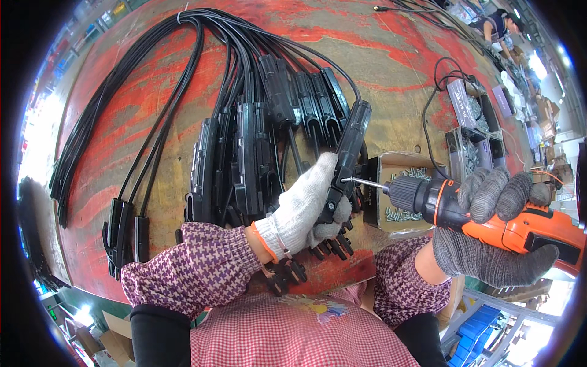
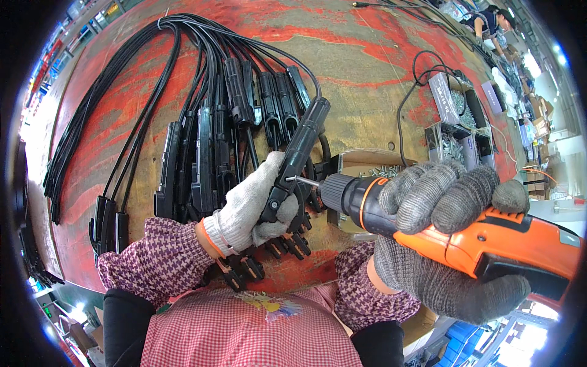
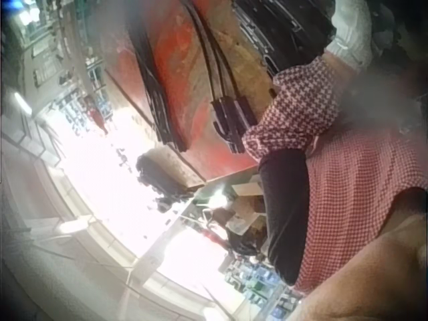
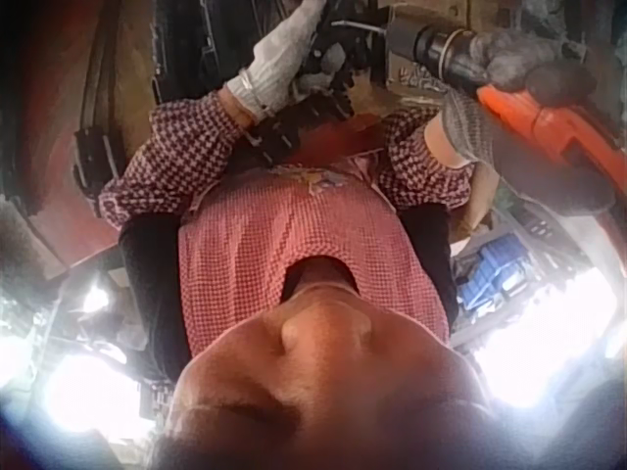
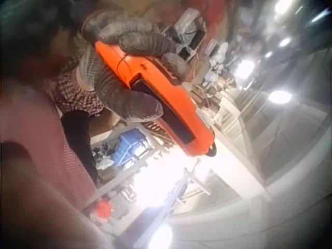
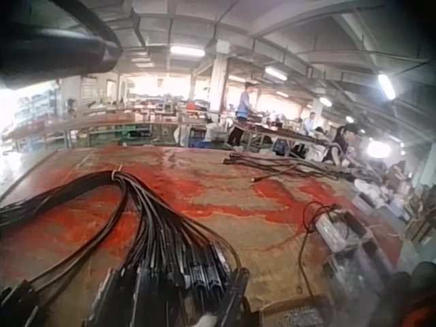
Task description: The person fastens screws onto black plastic cable housing units on a production table using an electric screwdriver.
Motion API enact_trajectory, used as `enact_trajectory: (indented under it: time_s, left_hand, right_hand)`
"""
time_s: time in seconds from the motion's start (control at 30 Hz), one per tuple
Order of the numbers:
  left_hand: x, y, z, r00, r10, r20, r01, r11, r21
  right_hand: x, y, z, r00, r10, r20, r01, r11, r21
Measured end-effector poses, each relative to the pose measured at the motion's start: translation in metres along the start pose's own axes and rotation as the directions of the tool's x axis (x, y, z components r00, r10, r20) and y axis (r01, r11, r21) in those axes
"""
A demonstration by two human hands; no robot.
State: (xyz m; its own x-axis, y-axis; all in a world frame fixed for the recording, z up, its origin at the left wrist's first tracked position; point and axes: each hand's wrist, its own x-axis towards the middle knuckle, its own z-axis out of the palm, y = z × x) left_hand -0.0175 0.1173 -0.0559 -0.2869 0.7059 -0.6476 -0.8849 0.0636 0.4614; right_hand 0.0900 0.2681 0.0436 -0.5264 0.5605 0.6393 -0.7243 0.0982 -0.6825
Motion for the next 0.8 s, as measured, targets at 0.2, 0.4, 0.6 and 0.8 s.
enact_trajectory:
  time_s: [0.2, 0.4, 0.6, 0.8]
  left_hand:
    - [0.002, 0.002, -0.002, 0.998, -0.027, 0.053, 0.027, 1.0, 0.008]
    - [0.001, 0.001, 0.001, 0.999, 0.019, 0.038, -0.019, 1.0, 0.009]
    - [0.006, -0.001, -0.005, 0.998, 0.016, 0.056, -0.02, 0.998, 0.066]
    - [0.002, -0.002, -0.003, 0.997, 0.03, 0.076, -0.033, 0.998, 0.049]
  right_hand:
    - [-0.001, 0.002, 0.005, 0.78, -0.246, -0.575, 0.045, 0.939, -0.341]
    - [0.006, -0.005, -0.007, 0.999, 0.028, 0.044, -0.024, 0.994, -0.107]
    - [0.015, 0.008, 0.003, 0.973, 0.07, 0.222, -0.097, 0.989, 0.113]
    - [0.027, 0.011, 0.018, 0.969, 0.073, 0.234, -0.062, 0.997, -0.056]
